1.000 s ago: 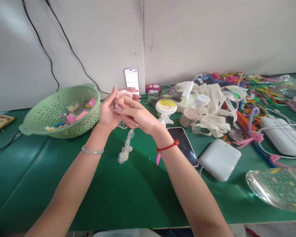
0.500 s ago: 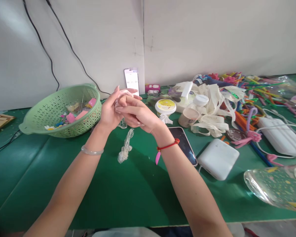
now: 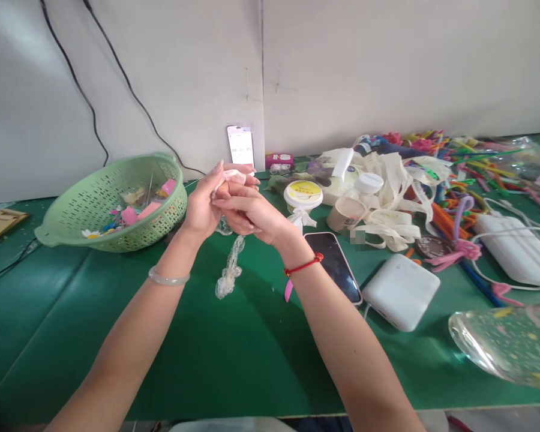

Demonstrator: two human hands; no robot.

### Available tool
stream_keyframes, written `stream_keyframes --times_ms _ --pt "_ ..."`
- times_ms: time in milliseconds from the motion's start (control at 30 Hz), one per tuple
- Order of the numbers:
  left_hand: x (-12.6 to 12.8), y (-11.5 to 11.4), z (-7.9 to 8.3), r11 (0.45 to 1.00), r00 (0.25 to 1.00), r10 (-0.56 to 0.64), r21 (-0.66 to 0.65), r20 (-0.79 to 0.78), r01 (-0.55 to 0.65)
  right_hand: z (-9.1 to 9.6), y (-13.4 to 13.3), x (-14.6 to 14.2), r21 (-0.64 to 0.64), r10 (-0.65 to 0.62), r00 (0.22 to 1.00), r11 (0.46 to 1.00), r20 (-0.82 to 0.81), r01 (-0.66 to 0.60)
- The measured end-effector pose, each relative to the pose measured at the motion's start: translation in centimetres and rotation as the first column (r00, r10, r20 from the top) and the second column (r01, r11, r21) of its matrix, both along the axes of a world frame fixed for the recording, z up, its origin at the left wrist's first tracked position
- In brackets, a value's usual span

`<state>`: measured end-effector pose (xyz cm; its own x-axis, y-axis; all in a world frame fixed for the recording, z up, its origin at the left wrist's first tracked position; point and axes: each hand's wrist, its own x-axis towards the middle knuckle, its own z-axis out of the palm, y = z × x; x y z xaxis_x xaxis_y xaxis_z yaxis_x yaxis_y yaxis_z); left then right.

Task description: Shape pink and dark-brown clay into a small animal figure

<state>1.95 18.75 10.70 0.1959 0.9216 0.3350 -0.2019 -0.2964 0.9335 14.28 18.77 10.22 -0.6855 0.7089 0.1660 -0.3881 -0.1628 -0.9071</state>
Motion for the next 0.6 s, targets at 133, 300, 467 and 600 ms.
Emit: stream_keyframes --times_ms 133,300,467,600 --pt "-0.1 0.5 -0.6 0.998 0.999 -0.018 -0.053 0.037 0.02 -0.4 0.2 -0.1 -0.037 -0.031 1.0 0.999 -0.006 0.03" --pt "-0.4 0.7 -0.5 0.992 0.988 -0.026 -0.115 0.152 0.044 -0.2 0.4 1.0 -0.039 0.22 0.974 0.975 0.058 -0.218" --pt "-0.2 0.3 -0.3 0.988 0.99 -0.045 -0.14 0.132 0.063 -0.4 0.4 0.7 -0.05 0.241 0.97 0.969 -0.006 -0.241" --pt "0.0 0.3 -0.6 0.993 0.992 -0.038 -0.111 0.118 0.051 -0.9 0.4 -0.1 -0.051 0.179 0.983 0.982 -0.031 -0.181"
